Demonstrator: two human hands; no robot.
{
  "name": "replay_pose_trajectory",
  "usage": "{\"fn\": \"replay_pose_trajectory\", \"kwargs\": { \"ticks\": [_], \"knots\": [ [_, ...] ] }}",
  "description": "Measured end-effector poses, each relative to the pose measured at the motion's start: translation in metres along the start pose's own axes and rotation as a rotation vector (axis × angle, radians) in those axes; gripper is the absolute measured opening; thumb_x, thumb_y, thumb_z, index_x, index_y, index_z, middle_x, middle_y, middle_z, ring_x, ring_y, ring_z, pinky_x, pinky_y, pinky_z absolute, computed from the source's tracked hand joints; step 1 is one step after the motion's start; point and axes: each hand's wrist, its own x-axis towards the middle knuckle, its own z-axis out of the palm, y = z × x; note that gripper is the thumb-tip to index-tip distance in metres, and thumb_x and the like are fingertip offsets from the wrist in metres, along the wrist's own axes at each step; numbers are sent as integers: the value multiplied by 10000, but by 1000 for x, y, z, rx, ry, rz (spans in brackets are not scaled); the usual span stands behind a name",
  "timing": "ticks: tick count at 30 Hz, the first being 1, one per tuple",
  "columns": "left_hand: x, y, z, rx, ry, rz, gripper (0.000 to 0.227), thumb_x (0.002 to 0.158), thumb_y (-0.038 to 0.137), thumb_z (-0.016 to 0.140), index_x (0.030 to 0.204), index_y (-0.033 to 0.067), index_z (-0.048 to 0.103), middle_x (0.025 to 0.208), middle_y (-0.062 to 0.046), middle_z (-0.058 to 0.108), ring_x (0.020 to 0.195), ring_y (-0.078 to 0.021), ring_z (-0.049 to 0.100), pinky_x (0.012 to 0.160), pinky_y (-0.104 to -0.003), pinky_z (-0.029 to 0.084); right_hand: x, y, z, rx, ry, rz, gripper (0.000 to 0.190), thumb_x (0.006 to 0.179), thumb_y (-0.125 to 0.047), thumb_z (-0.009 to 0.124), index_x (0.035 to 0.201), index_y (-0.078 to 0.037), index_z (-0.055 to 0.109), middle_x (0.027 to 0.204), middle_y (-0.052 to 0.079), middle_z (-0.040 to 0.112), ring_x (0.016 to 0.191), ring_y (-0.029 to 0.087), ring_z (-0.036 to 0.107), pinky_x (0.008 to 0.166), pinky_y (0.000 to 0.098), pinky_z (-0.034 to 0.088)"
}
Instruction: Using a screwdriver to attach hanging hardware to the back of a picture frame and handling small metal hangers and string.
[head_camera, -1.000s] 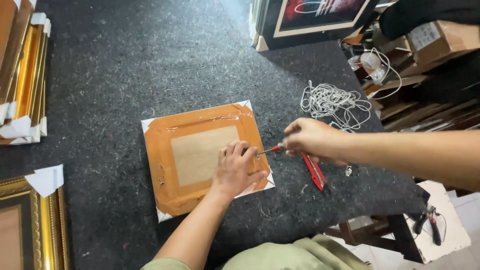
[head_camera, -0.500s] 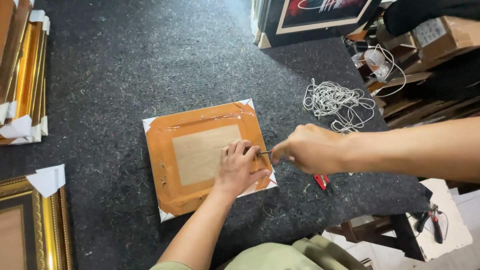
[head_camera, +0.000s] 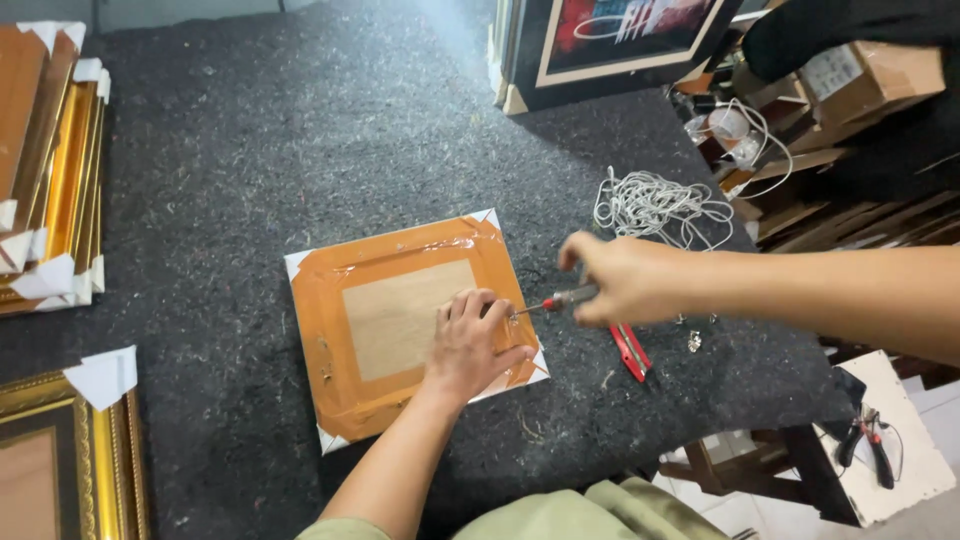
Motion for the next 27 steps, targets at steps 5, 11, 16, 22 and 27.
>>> {"fn": "replay_pose_trajectory", "kwargs": {
  "ticks": [5, 11, 16, 22, 27],
  "knots": [
    [0, 1, -1, 17, -25, -8, 537, 541, 499, 739, 954, 243, 509, 968, 25, 434, 1021, -178, 423, 834, -351, 349, 3, 13, 16, -862, 259, -703, 316, 709, -71, 498, 995, -204, 518, 764, 81, 586, 676, 237, 623, 459, 342, 545],
    [1, 0, 2, 41, -31, -23, 535, 550, 512, 727, 959, 248, 503, 974, 35, 414, 1020, -162, 402, 840, -337, 348, 16, 7, 27, -129, 108, -338, 221, 758, -171, 516, 921, -262, 635, 726, 60, 676, 708, 258, 661, 583, 356, 543],
    [2, 1, 1, 43, -35, -29, 513, 562, 500, 732, 944, 256, 493, 971, 45, 401, 1012, -157, 394, 837, -332, 347, 14, 9, 43, 590, 128, 170, 164, 717, -172, 565, 821, -178, 692, 767, 16, 712, 624, 139, 664, 578, 259, 529],
    [2, 0, 0, 55, 1, 14, 519, 568, 520, 721, 947, 249, 493, 955, 34, 410, 987, -172, 420, 816, -333, 342, 15, 15, 14, 415, -35, 156, 433, 718, -345, 558, 1091, -128, 512, 622, 49, 693, 559, 138, 663, 363, 274, 507],
    [1, 1, 3, 40, 11, 4, 545, 528, 489, 747, 953, 248, 506, 956, 24, 438, 987, -191, 449, 817, -348, 366, 0, 14, 7, -955, 327, -652, 311, 709, -145, 468, 1003, -237, 502, 795, 58, 634, 710, 245, 649, 601, 348, 493]
  ]
}}
